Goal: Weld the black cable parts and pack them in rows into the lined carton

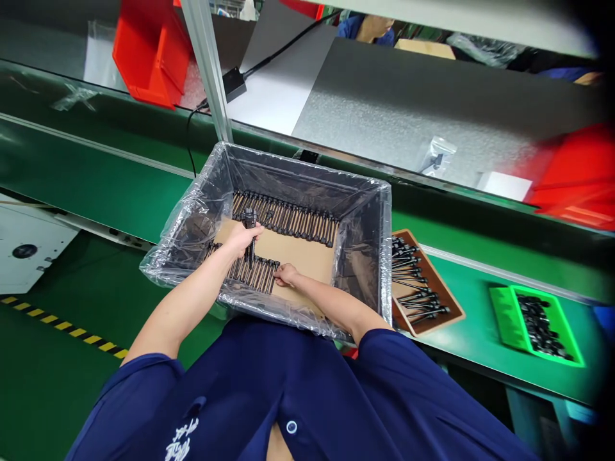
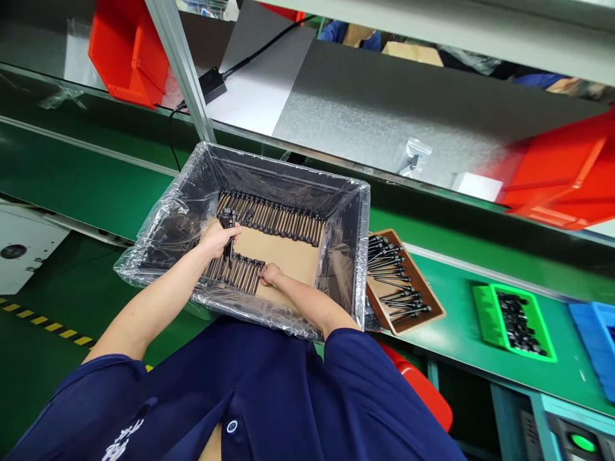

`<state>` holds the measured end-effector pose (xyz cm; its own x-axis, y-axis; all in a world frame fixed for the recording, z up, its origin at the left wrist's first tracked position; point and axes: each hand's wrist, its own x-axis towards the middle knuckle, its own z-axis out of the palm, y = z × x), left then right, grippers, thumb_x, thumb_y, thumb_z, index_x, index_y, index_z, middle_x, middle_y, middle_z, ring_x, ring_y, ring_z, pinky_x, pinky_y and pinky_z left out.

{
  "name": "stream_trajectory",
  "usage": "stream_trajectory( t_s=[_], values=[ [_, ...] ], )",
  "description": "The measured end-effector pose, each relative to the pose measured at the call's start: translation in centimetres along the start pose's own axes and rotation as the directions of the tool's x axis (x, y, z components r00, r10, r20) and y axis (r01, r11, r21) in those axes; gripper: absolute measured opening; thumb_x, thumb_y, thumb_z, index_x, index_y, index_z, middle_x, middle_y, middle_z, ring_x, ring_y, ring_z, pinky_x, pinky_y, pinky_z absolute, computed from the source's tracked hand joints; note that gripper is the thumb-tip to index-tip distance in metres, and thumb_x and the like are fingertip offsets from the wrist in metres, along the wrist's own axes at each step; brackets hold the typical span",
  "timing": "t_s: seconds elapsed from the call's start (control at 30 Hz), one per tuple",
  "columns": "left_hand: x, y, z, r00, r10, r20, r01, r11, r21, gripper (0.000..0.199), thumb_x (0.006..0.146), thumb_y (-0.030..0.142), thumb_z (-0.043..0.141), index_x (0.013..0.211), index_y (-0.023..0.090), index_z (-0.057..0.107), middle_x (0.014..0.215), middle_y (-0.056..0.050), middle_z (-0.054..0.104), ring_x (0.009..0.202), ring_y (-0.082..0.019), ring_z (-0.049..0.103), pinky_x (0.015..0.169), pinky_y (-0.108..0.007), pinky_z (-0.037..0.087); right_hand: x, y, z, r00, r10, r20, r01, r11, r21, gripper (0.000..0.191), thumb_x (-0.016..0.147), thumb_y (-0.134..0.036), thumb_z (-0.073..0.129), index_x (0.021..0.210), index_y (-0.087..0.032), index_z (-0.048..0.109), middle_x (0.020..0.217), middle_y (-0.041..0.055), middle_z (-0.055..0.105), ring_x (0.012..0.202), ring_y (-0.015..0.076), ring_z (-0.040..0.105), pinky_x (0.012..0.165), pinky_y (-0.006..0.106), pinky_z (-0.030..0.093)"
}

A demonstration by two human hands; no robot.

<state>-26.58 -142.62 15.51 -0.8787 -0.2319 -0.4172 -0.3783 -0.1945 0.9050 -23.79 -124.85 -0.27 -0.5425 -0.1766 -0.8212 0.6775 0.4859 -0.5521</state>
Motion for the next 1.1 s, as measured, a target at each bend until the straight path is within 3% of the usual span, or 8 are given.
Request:
stream_trajectory(
  t_s=[0.27, 0.4, 0.5, 0.6, 0.7, 0.9, 1.0, 1.1],
  values=[
    [-0.2, -0.4, 0.3, 0.999, -0.007, 0.048, 0.004, 0.998, 0.064, 0.029, 0.053, 0.034, 0.081, 0.068, 0.015, 0.065, 0.063, -0.004, 0.065, 0.055, -0.013, 0.052, 0.055, -0.025, 0.037, -1.0, -0.9, -1.7, 0.996, -0.022, 0.087, 0.023, 1.000, -0.014, 0.029, 0.068, 0.006, 0.066, 0.058, -0.015, 0.049, 0.040, -0.0047, 0.049, 0.032, 0.0079, 0.047, 0.033, 0.016, 0.041],
    [-0.5, -0.3, 0.4, 0.998, -0.022, 0.066, 0.016, 0.996, 0.083, 0.029, 0.053, 0.035, 0.080, 0.067, 0.014, 0.067, 0.063, -0.005, 0.066, 0.055, -0.014, 0.052, 0.056, -0.026, 0.037, -1.4, -1.5, -2.2, 0.993, -0.003, 0.116, 0.008, 0.999, -0.047, 0.025, 0.073, 0.001, 0.064, 0.058, -0.014, 0.052, 0.039, -0.0009, 0.051, 0.030, 0.0097, 0.046, 0.030, 0.017, 0.037],
    [-0.6, -0.2, 0.4, 0.996, -0.014, 0.086, 0.006, 0.996, 0.085, 0.031, 0.052, 0.036, 0.081, 0.070, 0.015, 0.067, 0.066, -0.005, 0.067, 0.059, -0.015, 0.054, 0.061, -0.027, 0.039, -2.0, -3.3, -3.2, 0.992, -0.021, 0.122, 0.025, 0.999, -0.030, 0.021, 0.083, -0.013, 0.062, 0.063, -0.013, 0.055, 0.043, 0.0001, 0.053, 0.030, 0.0077, 0.043, 0.030, 0.016, 0.034],
    [-0.7, -0.2, 0.5, 0.993, -0.004, 0.120, -0.006, 0.996, 0.085, 0.031, 0.051, 0.034, 0.081, 0.070, 0.014, 0.068, 0.069, -0.005, 0.068, 0.065, -0.016, 0.057, 0.068, -0.028, 0.040, -3.2, -6.3, -4.5, 0.966, -0.184, 0.181, 0.141, 0.963, 0.228, 0.026, 0.095, -0.032, 0.048, 0.082, -0.013, 0.060, 0.061, 0.0016, 0.061, 0.040, 0.0060, 0.048, 0.037, 0.014, 0.038],
    [-0.9, -0.3, 0.6, 0.985, -0.004, 0.172, -0.015, 0.994, 0.107, 0.027, 0.051, 0.030, 0.082, 0.068, 0.014, 0.068, 0.068, -0.004, 0.068, 0.067, -0.016, 0.058, 0.070, -0.028, 0.041, -4.9, -9.3, -4.9, 0.889, -0.400, 0.223, 0.238, 0.820, 0.521, 0.031, 0.095, -0.045, 0.045, 0.096, -0.017, 0.059, 0.080, 0.0024, 0.065, 0.050, 0.0062, 0.052, 0.043, 0.015, 0.042],
    [-1.1, -0.9, 0.9, 0.968, -0.059, 0.245, 0.020, 0.987, 0.157, 0.028, 0.051, 0.026, 0.082, 0.072, 0.014, 0.068, 0.063, 0.000, 0.062, 0.054, -0.012, 0.049, 0.060, -0.027, 0.039, -7.0, -11.4, -3.7, 0.850, -0.491, 0.190, 0.291, 0.738, 0.609, 0.027, 0.078, -0.032, 0.072, 0.076, -0.018, 0.049, 0.077, -0.0024, 0.064, 0.048, 0.0034, 0.048, 0.043, 0.013, 0.038],
    [-0.8, -1.0, 0.8, 0.981, -0.080, 0.175, 0.055, 0.988, 0.143, 0.024, 0.052, 0.022, 0.080, 0.071, 0.014, 0.067, 0.060, 0.000, 0.060, 0.051, -0.012, 0.048, 0.058, -0.027, 0.039, -6.4, -11.6, -4.5, 0.874, -0.464, 0.146, 0.293, 0.742, 0.604, 0.029, 0.079, -0.031, 0.071, 0.076, -0.019, 0.045, 0.071, -0.0045, 0.060, 0.048, 0.0042, 0.049, 0.043, 0.014, 0.038],
    [-0.2, -1.0, 0.6, 0.994, -0.077, 0.082, 0.065, 0.987, 0.146, 0.019, 0.053, 0.016, 0.074, 0.070, 0.015, 0.067, 0.057, 0.001, 0.058, 0.049, -0.011, 0.047, 0.054, -0.026, 0.037, -4.9, -11.6, -6.2, 0.915, -0.402, -0.021, 0.356, 0.786, 0.505, 0.021, 0.088, -0.032, 0.059, 0.080, -0.020, 0.043, 0.076, -0.0026, 0.061, 0.050, 0.0063, 0.054, 0.045, 0.016, 0.041]
  ],
)
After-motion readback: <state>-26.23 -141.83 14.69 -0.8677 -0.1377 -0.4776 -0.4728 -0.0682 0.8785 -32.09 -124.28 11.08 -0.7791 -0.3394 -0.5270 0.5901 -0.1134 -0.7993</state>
